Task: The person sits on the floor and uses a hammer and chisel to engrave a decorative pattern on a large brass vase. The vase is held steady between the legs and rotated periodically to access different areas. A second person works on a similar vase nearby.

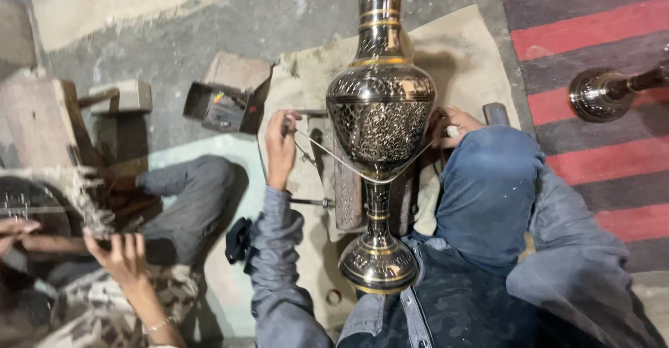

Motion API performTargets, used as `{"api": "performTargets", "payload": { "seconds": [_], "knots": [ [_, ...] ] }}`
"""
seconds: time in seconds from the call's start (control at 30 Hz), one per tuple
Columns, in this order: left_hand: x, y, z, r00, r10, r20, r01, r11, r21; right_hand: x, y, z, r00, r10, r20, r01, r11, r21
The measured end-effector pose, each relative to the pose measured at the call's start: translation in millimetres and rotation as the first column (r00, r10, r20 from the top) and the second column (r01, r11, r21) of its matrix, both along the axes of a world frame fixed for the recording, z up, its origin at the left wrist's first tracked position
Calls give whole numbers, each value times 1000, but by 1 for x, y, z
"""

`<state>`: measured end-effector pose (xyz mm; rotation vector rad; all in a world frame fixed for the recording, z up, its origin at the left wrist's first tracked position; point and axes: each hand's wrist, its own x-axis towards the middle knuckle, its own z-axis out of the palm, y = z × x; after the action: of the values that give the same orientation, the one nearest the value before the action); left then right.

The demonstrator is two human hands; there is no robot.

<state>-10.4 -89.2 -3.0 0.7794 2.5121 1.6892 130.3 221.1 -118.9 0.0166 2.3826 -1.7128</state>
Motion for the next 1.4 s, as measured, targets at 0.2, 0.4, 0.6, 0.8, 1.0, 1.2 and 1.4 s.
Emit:
{"api": "performTargets", "payload": {
  "seconds": [0.2,0.4,0.6,0.8,1.0,1.2,1.4],
  "knots": [
    [13,2,-19,956,175,237,-205,973,107,-1,24,22,997,47,58,-74,650,756],
    [24,-26,-42,938,227,263,-200,971,-128,-3,5,-14,919,-385,-91,374,770,517],
    [37,-54,-60,837,41,546,-191,957,220,70,0,-54,790,-611,-62,601,750,276],
    [47,-34,-54,852,-90,516,-171,883,436,134,-11,-71,733,-679,51,681,730,-65],
    [65,10,-23,877,-285,387,33,839,544,144,9,-79,721,-692,32,681,699,-218],
    [74,41,2,943,-239,232,165,940,299,138,37,-64,716,-697,-39,592,636,-495],
    [69,40,7,963,-256,85,236,952,193,116,61,11,711,-489,-505,668,694,269]
  ]
}}
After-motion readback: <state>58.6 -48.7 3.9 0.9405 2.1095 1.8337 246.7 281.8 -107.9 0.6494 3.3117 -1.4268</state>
